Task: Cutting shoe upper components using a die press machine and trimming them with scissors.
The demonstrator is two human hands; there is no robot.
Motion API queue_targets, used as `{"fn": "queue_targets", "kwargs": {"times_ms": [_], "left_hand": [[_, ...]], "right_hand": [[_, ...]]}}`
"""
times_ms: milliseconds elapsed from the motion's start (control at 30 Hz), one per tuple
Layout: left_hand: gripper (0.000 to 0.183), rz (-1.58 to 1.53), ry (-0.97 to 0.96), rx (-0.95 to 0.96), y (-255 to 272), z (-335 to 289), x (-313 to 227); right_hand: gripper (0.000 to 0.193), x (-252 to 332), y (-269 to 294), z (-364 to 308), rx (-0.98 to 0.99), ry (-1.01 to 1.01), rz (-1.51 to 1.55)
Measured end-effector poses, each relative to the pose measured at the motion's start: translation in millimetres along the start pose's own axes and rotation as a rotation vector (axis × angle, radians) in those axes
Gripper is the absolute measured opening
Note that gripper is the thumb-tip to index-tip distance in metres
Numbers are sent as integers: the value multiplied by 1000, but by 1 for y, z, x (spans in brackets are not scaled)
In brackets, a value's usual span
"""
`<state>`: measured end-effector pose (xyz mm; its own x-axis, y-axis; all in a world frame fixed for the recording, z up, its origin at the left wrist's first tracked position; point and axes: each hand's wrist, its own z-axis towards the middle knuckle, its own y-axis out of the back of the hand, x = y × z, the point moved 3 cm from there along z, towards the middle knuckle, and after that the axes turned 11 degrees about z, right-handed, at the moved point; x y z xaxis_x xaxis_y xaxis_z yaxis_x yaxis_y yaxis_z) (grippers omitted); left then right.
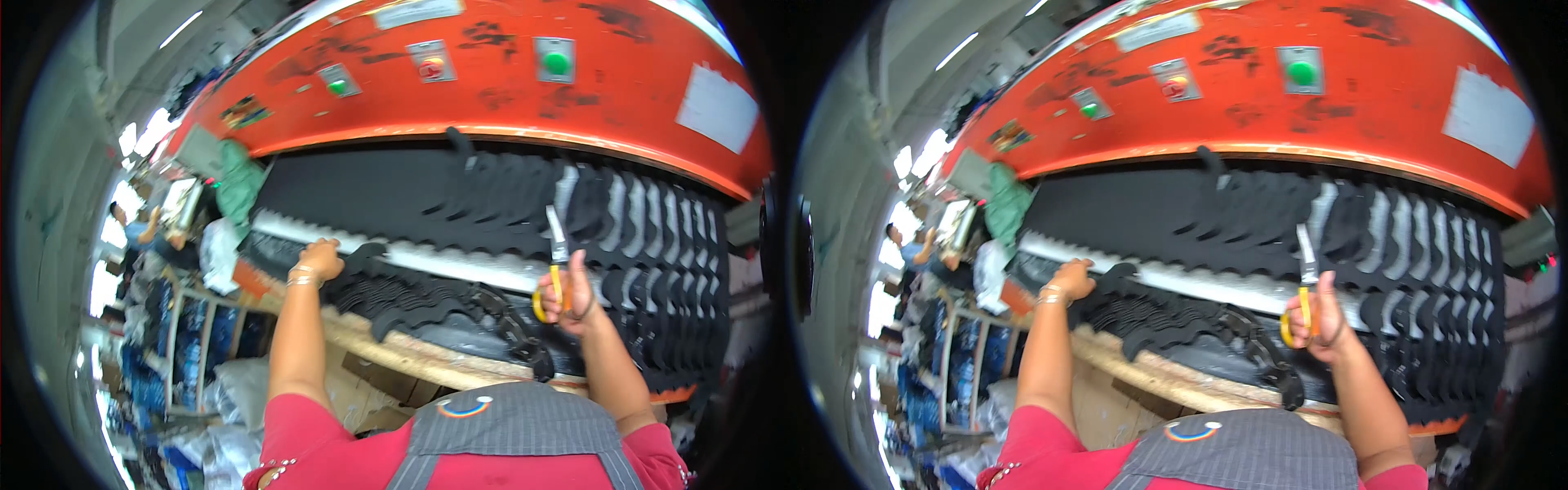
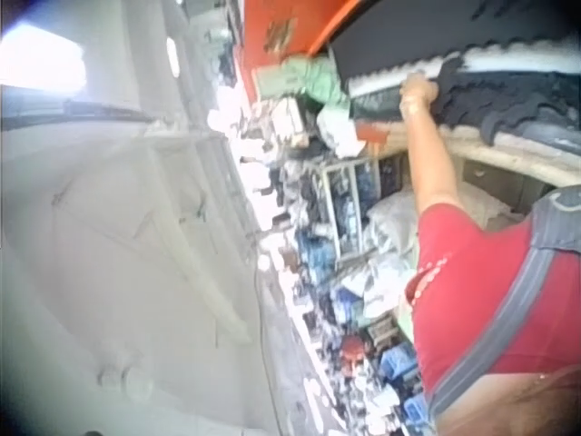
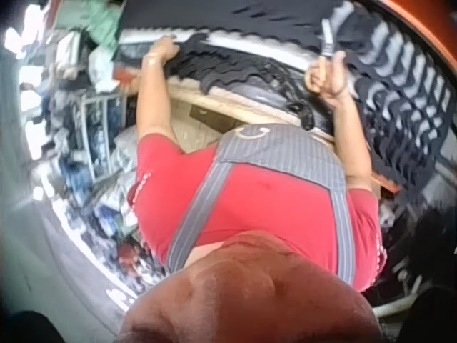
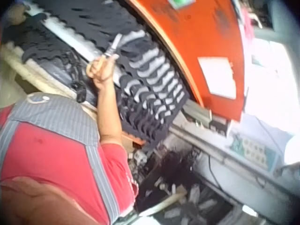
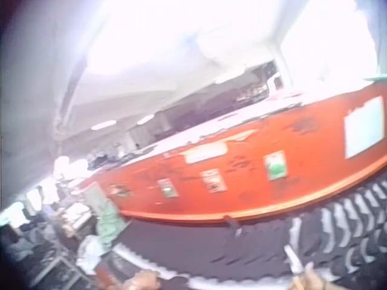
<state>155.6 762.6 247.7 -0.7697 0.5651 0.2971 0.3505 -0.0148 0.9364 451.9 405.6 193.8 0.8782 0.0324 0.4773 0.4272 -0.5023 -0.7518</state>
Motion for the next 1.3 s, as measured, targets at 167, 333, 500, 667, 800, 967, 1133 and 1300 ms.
{"fn": "queue_targets", "kwargs": {"times_ms": [167,333,500,667,800,967,1133,1300], "left_hand": [[23,-801,-428,-387,85,38,-127],[18,-889,-957,-453,153,38,-338],[21,-547,-988,-400,146,52,-461],[39,-138,-712,-298,148,63,-501],[29,7,-564,-97,170,53,-520],[29,218,-626,-18,176,47,-534],[33,171,-549,46,177,64,-530],[30,33,-453,-64,173,68,-522]], "right_hand": [[81,-1,-3,16,78,-7,47],[78,9,19,-7,-10,143,135],[77,23,45,-53,-30,249,192],[78,27,88,-84,-119,327,266],[78,32,92,-88,-96,350,268],[78,34,74,-88,-28,368,176],[79,33,67,-88,-48,362,156],[78,31,71,-88,-42,359,97]]}}
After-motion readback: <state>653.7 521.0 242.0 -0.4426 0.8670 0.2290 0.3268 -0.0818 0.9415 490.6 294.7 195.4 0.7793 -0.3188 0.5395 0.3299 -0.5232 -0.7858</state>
